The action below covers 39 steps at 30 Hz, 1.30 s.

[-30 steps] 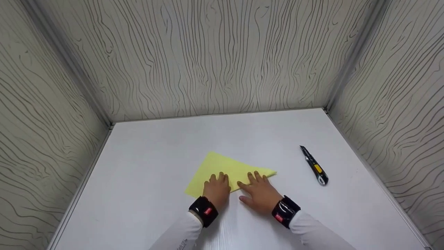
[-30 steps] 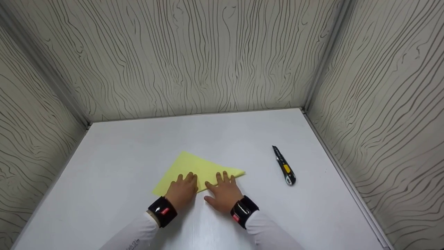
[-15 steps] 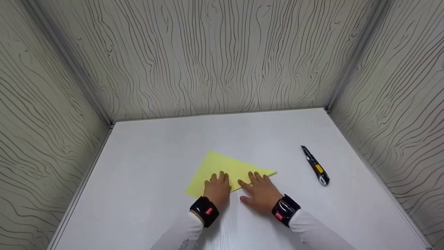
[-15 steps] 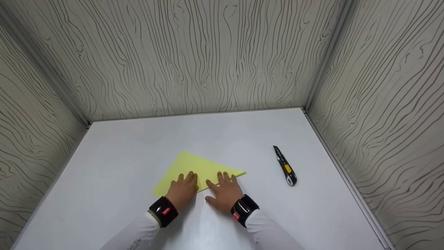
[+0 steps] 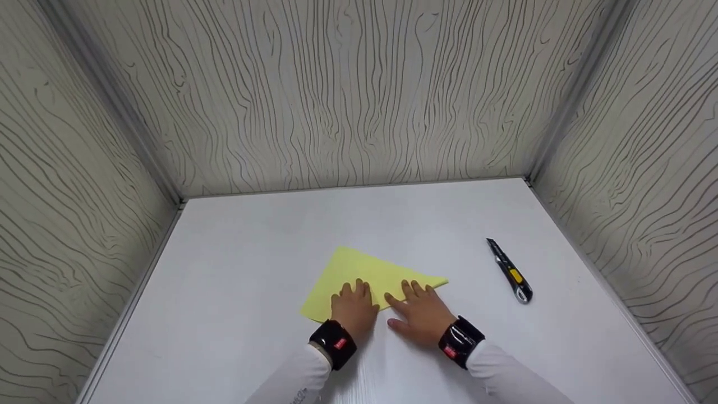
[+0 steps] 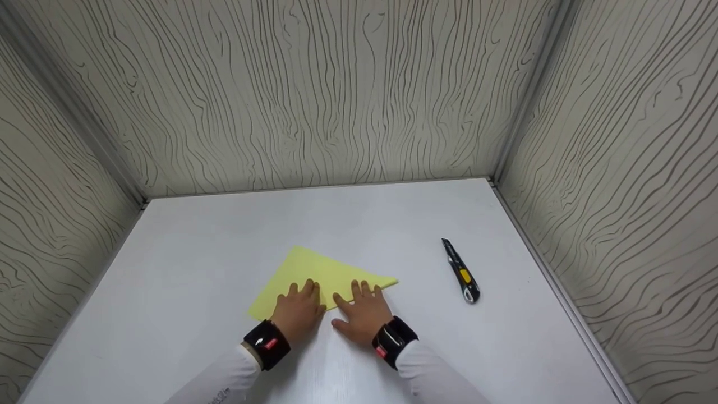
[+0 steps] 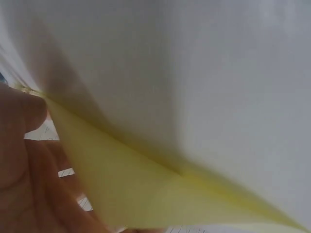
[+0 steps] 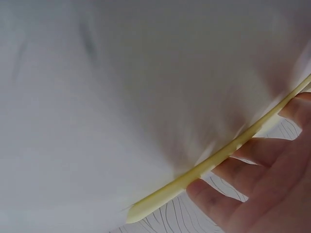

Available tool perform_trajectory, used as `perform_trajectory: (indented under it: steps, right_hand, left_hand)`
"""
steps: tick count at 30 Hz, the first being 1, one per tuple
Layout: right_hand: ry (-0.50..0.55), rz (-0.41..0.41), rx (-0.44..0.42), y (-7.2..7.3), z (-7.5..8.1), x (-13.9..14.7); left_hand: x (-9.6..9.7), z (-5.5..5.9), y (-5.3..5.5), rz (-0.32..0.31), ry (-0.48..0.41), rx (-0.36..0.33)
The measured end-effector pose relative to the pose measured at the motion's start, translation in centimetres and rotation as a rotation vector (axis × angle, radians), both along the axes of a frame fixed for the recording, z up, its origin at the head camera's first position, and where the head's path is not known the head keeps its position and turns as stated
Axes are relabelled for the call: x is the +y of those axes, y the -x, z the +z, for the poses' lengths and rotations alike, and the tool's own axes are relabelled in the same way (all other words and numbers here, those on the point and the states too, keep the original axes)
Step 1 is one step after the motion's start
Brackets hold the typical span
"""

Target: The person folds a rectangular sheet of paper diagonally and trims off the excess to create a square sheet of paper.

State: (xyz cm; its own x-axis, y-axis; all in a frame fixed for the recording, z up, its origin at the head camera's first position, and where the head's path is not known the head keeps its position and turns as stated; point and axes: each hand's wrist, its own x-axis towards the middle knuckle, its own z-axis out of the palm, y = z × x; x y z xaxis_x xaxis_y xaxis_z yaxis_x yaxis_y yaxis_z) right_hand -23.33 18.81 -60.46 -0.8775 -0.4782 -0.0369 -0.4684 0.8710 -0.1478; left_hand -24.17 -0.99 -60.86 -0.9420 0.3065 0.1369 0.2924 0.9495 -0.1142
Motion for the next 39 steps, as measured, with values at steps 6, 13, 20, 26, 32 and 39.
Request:
perform_trajectory:
  steps: [6,13,20,26,32,39]
  right_hand:
    - [0.077,-0.016,0.082,0.3,0.1,-0.6]
    - [0.1,-0.016,0.124,0.4,-0.4,-0.4]
    - [0.026,-0.097,0.074,-1.0,0.3,0.6]
    - [0.013,-0.154,0.045,-1.9,0.8,1.9]
    - [0.013,-0.193,-0.003,-1.8,0.7,3.0]
    - [0.003,-0.199,0.066,-1.9,0.6,3.2]
  left_hand:
    - [0.1,0.3,-0.3,0.008,0.019,0.022]
    - [0.3,0.4,-0.4,0.022,0.023,0.035]
    - [0.4,0.4,-0.6,0.014,0.061,0.048]
    - [0.3,0.7,-0.4,0.009,0.068,0.026]
    - [0.1,0.3,-0.4,0.007,0.039,0.064]
    - [-0.1,0.2,-0.3,-0.011,0.05,0.085]
